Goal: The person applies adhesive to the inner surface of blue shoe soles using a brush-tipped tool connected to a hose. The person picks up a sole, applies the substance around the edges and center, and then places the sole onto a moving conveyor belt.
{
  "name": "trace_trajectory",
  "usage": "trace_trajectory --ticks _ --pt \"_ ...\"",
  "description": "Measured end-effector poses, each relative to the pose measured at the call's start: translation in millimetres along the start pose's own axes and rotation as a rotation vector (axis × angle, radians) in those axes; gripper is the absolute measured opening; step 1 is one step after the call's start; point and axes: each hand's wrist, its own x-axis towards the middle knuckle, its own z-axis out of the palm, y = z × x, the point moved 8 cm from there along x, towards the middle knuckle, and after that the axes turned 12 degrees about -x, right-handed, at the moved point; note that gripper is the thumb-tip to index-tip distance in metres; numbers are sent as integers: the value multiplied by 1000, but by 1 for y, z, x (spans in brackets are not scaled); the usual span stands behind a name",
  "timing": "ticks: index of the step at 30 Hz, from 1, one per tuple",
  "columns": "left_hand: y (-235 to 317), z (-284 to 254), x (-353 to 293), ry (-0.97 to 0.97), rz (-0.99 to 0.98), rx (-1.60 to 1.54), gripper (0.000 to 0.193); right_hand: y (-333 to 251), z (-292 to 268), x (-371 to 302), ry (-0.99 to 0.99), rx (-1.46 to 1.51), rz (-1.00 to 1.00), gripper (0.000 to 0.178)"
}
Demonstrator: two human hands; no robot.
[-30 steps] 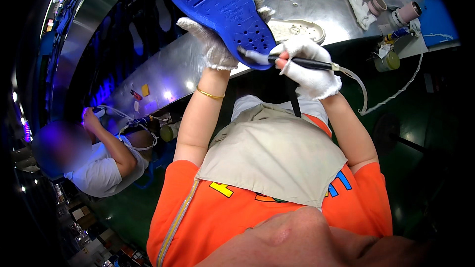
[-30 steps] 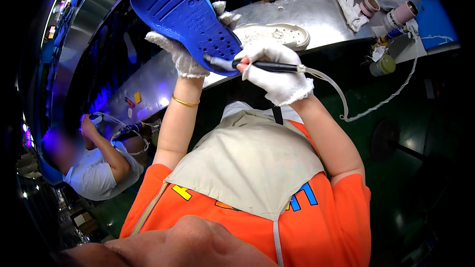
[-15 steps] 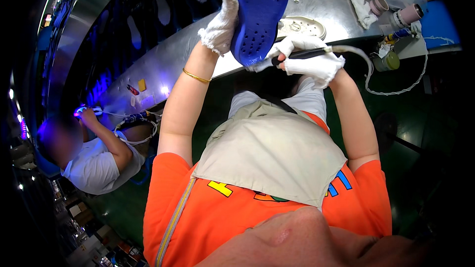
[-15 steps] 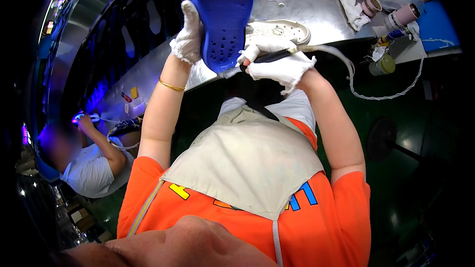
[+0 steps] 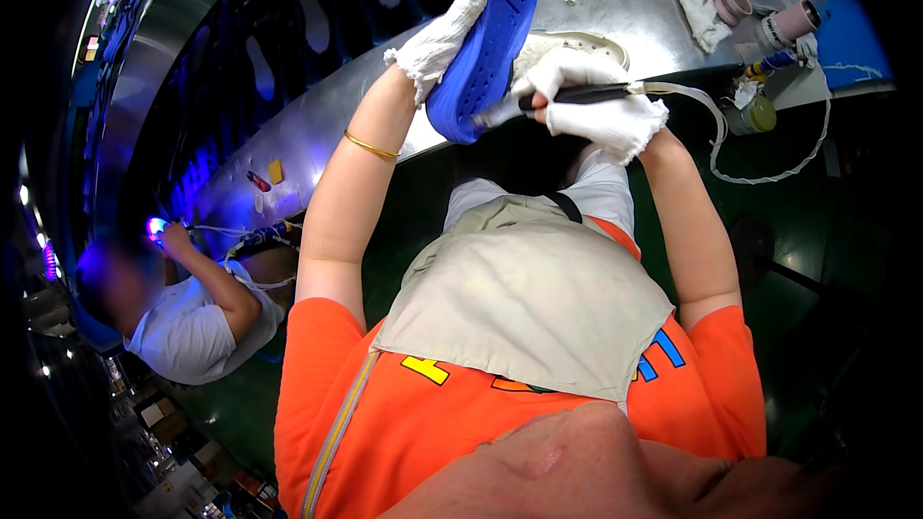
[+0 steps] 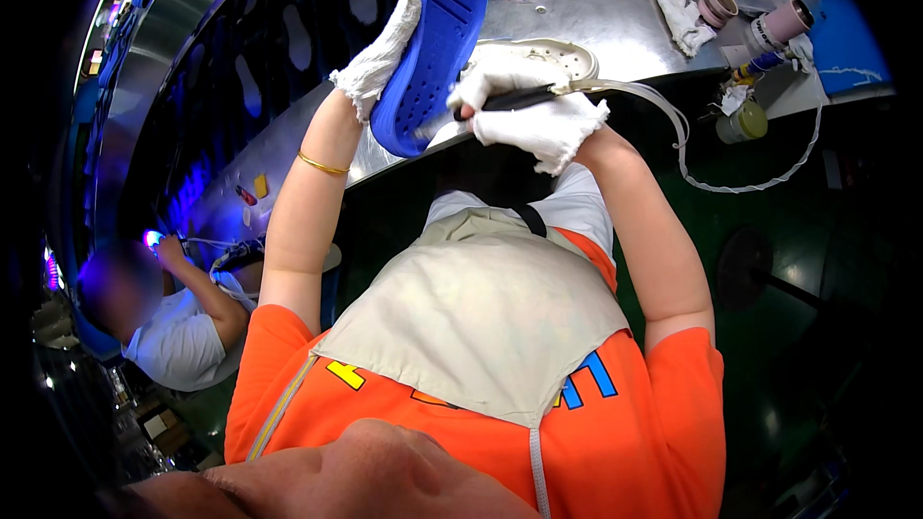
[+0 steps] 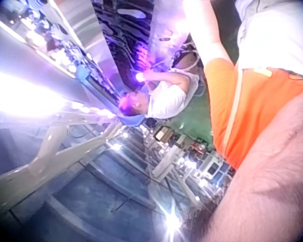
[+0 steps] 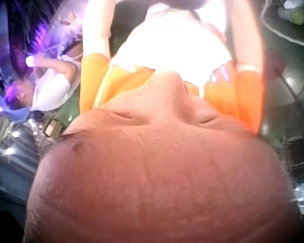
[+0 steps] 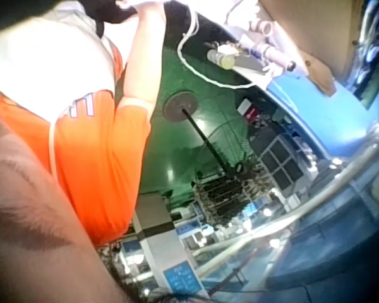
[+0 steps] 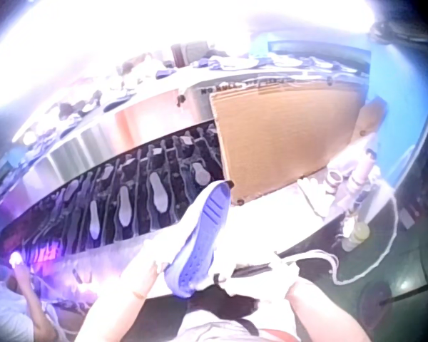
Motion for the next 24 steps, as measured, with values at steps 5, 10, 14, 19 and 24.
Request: trace_trajectory --ticks 5,10,14,19,24 --pt "0 0 -4 19 -78 -13 89 5 -6 3 -7 -271 97 11" --pt "3 0 -3 12 -35 21 86 -3 -17 5 35 -66 62 10" --pt "5 -3 -5 35 -22 51 86 9 -28 9 83 -186 144 11" --pt "26 -9 -19 107 143 -61 85 2 -30 4 24 -209 53 11" --pt "45 -46 -36 -14 612 -506 74 -11 -42 -4 199 -129 93 18"
